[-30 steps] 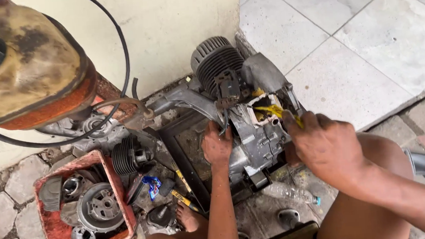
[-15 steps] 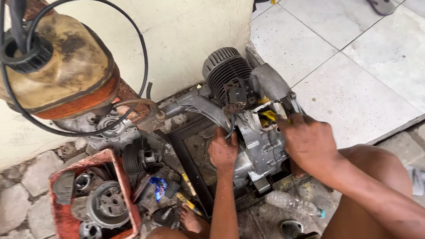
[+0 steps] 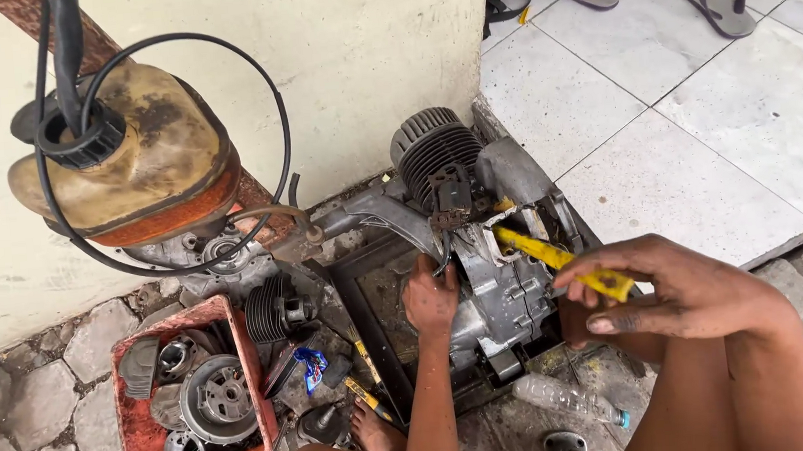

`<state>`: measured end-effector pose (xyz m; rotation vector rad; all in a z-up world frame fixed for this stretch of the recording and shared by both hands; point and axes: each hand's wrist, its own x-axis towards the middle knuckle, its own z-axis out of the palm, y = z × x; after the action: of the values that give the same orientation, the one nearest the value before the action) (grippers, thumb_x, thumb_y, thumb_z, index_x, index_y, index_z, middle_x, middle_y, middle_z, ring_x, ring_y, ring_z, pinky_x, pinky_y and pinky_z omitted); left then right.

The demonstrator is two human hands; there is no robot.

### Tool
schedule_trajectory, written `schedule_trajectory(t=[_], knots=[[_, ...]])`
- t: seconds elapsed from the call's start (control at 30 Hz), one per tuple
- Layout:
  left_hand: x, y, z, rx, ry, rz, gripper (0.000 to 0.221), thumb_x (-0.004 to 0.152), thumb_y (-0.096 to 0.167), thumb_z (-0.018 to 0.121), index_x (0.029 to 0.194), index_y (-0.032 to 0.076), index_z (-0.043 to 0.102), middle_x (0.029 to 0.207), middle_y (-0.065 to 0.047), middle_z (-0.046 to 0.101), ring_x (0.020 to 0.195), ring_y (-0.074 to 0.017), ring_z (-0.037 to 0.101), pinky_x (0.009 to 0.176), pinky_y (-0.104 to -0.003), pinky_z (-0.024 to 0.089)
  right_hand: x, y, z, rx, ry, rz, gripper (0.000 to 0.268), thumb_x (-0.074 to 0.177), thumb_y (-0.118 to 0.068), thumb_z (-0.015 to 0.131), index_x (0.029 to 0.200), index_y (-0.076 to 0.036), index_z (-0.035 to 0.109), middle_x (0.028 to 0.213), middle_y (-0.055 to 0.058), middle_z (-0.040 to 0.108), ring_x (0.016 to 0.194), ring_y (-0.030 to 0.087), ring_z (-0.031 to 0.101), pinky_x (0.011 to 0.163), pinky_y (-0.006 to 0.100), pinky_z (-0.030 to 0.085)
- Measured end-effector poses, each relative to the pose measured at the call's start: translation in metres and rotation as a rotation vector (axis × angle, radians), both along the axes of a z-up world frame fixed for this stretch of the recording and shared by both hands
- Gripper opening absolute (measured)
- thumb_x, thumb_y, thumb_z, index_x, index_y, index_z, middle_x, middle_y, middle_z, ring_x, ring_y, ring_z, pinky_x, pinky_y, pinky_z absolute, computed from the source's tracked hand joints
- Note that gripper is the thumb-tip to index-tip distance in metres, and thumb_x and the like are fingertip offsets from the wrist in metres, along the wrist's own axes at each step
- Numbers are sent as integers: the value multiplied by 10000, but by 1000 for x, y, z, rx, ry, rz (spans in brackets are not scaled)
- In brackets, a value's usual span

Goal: Cleaning an engine casing by pouring solvent and scraping the gasket surfaces

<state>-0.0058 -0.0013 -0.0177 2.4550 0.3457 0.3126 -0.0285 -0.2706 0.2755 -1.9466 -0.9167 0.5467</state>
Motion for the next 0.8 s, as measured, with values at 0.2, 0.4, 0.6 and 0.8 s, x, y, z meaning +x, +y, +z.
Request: schedule_trajectory(t=[0.2,0.4,0.6,0.8], knots=[[0,1,1,-98,194,17,286,904,368,657,1051,133,586,1031,-170,710,946,-459,719,838,-600,577,7,31,-64,355,-413,-600,124,897,-126,743,929,-8,721,890,119,565,558,186,682,647,345,628],[-2,0,0,-75,186,14,276,894,345,675,1030,124,581,993,-180,704,915,-473,716,809,-612,568,27,77,-87,680,-267,-576,191,943,-84,688,761,-51,640,655,99,647,517,194,624,590,319,544],[-3,0,8,-89,217,10,234,923,319,673,1037,128,600,994,-136,712,922,-416,739,817,-552,596,63,111,-107,720,-133,-596,393,1026,-14,561,645,-105,524,452,-7,404,371,91,326,415,234,325],[-6,-1,5,-71,245,31,265,906,370,687,1010,148,588,989,-122,702,929,-409,734,823,-554,592,16,94,-46,637,-147,-685,436,997,12,547,585,-115,477,455,-15,379,432,92,324,439,216,291]])
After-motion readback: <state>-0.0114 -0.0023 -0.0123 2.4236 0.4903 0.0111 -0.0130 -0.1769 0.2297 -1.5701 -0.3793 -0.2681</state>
